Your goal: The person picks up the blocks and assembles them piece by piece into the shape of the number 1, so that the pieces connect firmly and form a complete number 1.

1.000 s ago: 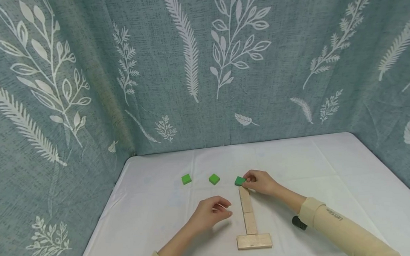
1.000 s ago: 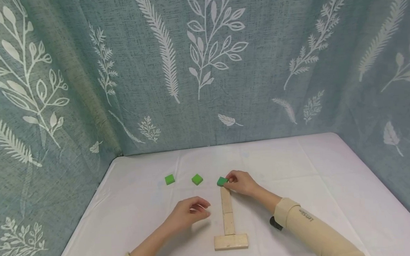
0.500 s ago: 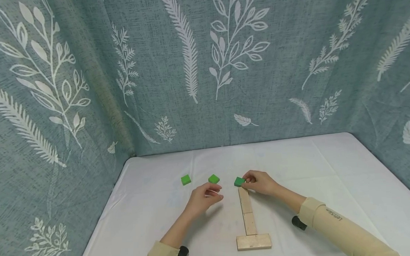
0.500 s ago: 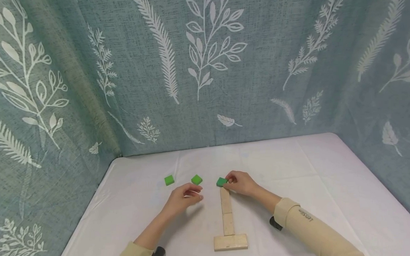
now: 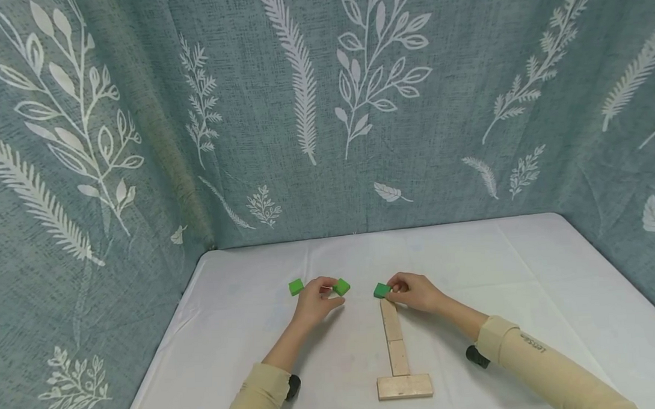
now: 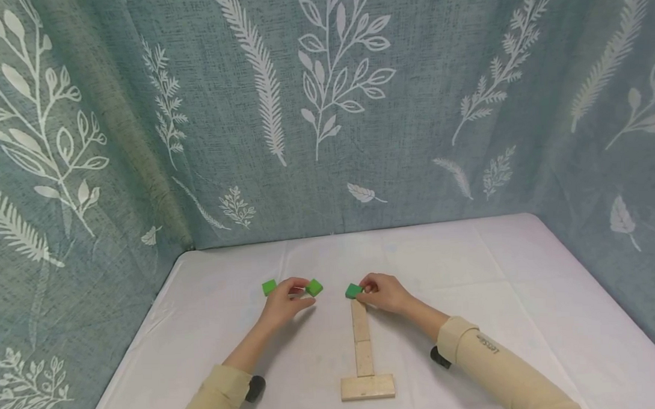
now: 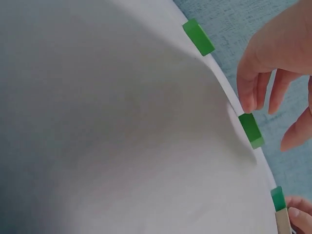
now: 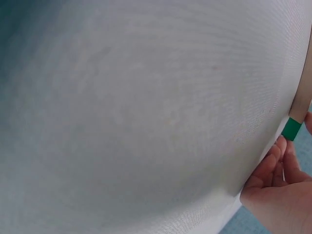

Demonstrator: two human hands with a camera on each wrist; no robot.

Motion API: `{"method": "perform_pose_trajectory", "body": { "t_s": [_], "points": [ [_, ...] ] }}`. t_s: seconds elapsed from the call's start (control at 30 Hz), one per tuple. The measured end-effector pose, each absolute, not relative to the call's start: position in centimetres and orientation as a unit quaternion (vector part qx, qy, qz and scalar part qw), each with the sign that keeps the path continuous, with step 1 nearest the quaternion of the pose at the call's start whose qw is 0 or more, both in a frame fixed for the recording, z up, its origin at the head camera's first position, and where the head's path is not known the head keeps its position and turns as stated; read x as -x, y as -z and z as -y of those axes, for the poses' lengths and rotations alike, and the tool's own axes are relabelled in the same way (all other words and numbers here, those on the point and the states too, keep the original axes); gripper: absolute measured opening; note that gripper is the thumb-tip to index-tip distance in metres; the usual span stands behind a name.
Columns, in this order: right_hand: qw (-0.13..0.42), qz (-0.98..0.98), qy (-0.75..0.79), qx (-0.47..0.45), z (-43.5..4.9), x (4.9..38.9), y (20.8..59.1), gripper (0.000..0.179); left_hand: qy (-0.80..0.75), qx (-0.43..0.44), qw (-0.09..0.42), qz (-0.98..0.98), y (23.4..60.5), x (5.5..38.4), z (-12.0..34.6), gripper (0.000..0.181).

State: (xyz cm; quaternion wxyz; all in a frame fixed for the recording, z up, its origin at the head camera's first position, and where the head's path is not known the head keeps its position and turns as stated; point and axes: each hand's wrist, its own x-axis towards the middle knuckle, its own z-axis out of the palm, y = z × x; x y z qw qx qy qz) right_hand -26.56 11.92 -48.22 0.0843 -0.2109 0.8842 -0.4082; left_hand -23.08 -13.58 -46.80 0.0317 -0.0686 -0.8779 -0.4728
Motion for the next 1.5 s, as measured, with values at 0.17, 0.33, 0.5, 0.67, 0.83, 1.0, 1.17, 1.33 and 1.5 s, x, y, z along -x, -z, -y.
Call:
{"method": "perform_pose_trajectory", "body": {
  "t_s": [0.17, 0.33, 0.5, 0.67, 0.83, 1.0, 1.17, 1.33, 1.5],
  "points": [
    [0.084, -0.883, 0.409, 0.213, -12.0, 26.6, 48.3, 0.025, 0.458, 0.059, 0.032, 0.886, 46.9, 23.8, 13.7, 0.04],
    [0.085, -0.884, 0.409, 0.209, -12.0, 26.5, 48.3, 0.024, 0.446, 0.059, 0.03, 0.892, 46.9, 24.3, 13.6, 0.041],
    [0.082, -0.885, 0.407, 0.211, -12.0, 26.4, 48.2, 0.025, 0.438, 0.062, 0.016, 0.897, 46.8, 24.7, 13.5, 0.041],
    [0.081, -0.885, 0.406, 0.213, -12.1, 26.5, 48.3, 0.024, 0.423, 0.065, 0.006, 0.904, 46.7, 25.0, 13.4, 0.044],
    [0.081, -0.882, 0.408, 0.221, -12.1, 26.6, 48.4, 0.025, 0.405, 0.07, 0.004, 0.912, 46.9, 25.2, 13.4, 0.046],
    [0.089, -0.88, 0.412, 0.221, -12.1, 26.7, 48.5, 0.025, 0.399, 0.074, 0.006, 0.914, 47.0, 25.3, 13.5, 0.043],
    [0.092, -0.88, 0.414, 0.215, -12.1, 26.7, 48.4, 0.024, 0.395, 0.079, 0.01, 0.915, 47.1, 25.4, 13.5, 0.038],
    [0.084, -0.88, 0.414, 0.216, -12.1, 26.7, 48.3, 0.023, 0.396, 0.078, 0.01, 0.915, 47.1, 25.5, 13.5, 0.036],
    [0.087, -0.875, 0.42, 0.224, -12.2, 26.6, 48.3, 0.024, 0.396, 0.071, 0.005, 0.915, 47.1, 25.4, 13.6, 0.036]
  ]
}}
